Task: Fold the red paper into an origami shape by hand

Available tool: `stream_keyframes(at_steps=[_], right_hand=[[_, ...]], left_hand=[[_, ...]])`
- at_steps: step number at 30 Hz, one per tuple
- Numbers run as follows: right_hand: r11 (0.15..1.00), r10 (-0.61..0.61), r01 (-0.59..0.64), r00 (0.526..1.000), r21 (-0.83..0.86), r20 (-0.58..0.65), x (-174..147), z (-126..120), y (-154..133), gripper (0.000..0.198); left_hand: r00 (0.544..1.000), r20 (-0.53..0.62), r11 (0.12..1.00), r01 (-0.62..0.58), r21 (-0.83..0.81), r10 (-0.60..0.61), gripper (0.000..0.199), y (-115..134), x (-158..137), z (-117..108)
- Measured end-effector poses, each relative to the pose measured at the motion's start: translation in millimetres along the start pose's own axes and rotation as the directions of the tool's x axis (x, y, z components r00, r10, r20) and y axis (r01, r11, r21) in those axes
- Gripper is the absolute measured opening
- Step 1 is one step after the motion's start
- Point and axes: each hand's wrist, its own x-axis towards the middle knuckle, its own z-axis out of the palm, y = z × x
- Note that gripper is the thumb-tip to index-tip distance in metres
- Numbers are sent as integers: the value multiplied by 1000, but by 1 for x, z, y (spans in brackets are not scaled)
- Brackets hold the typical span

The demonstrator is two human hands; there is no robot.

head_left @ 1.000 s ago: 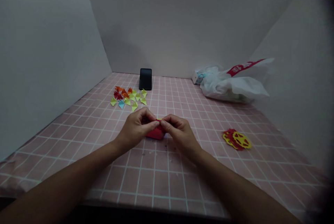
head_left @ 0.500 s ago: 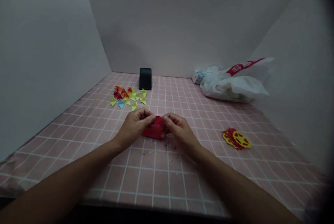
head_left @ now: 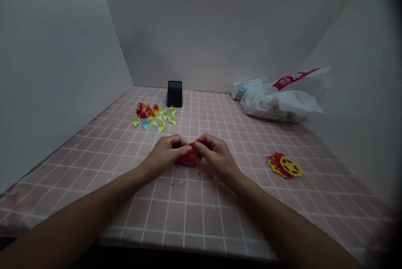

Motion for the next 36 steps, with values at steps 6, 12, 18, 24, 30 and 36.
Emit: stream_keyframes(at_steps=[6,12,18,24,30,36], right_hand=[[993,31,-37,998,113,58,-3,4,3,23],[983,19,-26,999,184,43,-5,6,4,24],[926,77,-101,994,365,79,-4,8,5,24],[922,95,-123,991,366,95,-3,8,6,24],[903,126,-155,987,401,100,-4,8,5,26],[907,122,-147,989,395,87,-4,8,4,26]], left_hand=[[997,-54,980,46,-194,-58,21,-1,-1,4],[996,19,952,89,-292,-87,23,-3,-2,8],[997,-15,930,71,-361,-82,27,-6,0,8],[993,1,921,109,-375,-117,31,-6,-2,8],[990,26,924,138,-357,-137,28,-5,-1,7],[989,17,925,143,-353,-147,28,-7,0,6]])
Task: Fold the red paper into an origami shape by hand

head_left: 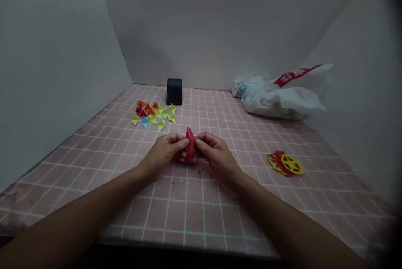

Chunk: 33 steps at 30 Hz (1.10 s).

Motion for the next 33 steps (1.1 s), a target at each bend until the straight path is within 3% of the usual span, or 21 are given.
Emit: stream_keyframes(at_steps=[13,17,21,23,33], right_hand=[[997,47,-47,999,61,-3,1,0,0,27],[996,-31,27,998,-83,-54,0,-1,1,21],[949,-139,101,984,-298,-110,-2,2,-2,16],[903,-197,134,973,-408,-117,-3,3,-4,15],[840,-267,196,961,-507,-70,-3,2,-4,16]], left_hand=[[995,102,1000,14,17,-16,25,2,-1,1],[996,79,995,-35,94,27,24,-1,-1,1],[971,0,955,-235,182,239,25,-3,-3,1],[950,13,923,-306,233,312,22,-3,-5,1],[926,6,829,-342,444,379,14,1,-7,3]])
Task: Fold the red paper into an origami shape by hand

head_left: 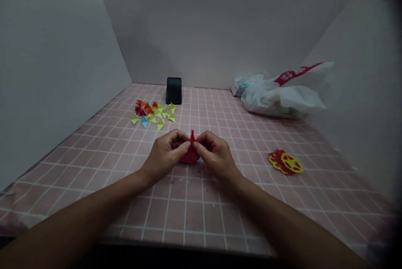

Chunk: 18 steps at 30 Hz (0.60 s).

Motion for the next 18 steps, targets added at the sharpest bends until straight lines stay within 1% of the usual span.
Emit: stream_keyframes(at_steps=[3,8,12,15,18], right_hand=[[1000,7,-8,1000,24,6,-1,0,0,16],[999,-17,16,1000,51,5,-2,2,-1,12],[985,12,-15,1000,171,13,-3,3,-4,7],[961,47,-56,998,270,39,-3,3,-6,10],[934,69,-82,996,348,52,-4,4,-6,8]], left_hand=[[1000,-21,1000,-1,17,2,11,1,0,0],[1000,-8,1000,1,-23,-1,14,2,0,1],[1000,-23,998,-11,-66,9,14,2,-2,1],[1000,-24,998,-18,-58,17,13,3,-2,0],[999,-23,998,-40,-40,39,11,5,-2,0]])
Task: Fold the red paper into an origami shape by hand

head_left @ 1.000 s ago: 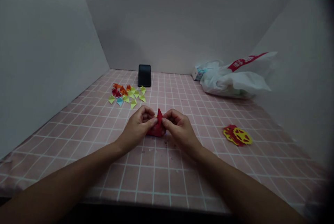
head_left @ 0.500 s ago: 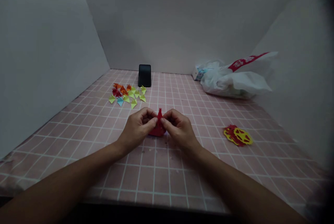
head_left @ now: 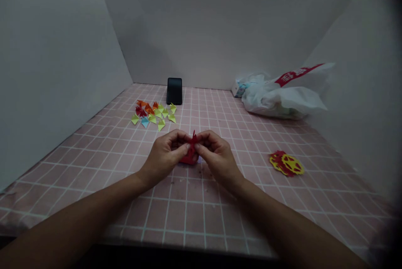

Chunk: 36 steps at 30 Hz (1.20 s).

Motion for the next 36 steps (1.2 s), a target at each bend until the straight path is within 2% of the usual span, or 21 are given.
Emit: stream_keyframes(at_steps=[8,16,19,25,28,31,33,36], right_hand=[[997,-45,46,999,62,-25,1,-2,4,7],[967,-191,193,981,-165,26,-2,-4,1,8],[941,-255,255,967,-223,30,-3,-4,1,10],[897,-325,326,944,-299,55,-3,-6,3,12],[936,-290,292,956,-195,38,-3,-5,3,6],[977,-198,198,980,-80,9,-3,-4,2,6],[985,-160,160,987,-65,7,-3,-4,2,11],[988,-135,136,991,-72,16,-2,-5,2,13]], left_hand=[[1000,10,1000,-18,-13,18,7,3,-2,-2],[1000,1,995,1,-102,0,9,5,0,-2],[999,4,987,47,-156,-47,15,3,1,-1],[990,54,979,136,-153,-129,17,4,-1,-1],[996,0,991,83,-105,-84,14,1,0,-1],[997,-68,999,-37,17,38,10,-2,2,-2],[991,-88,991,-91,101,100,8,-3,3,-2],[982,-58,960,-161,229,179,4,-2,2,-3]])
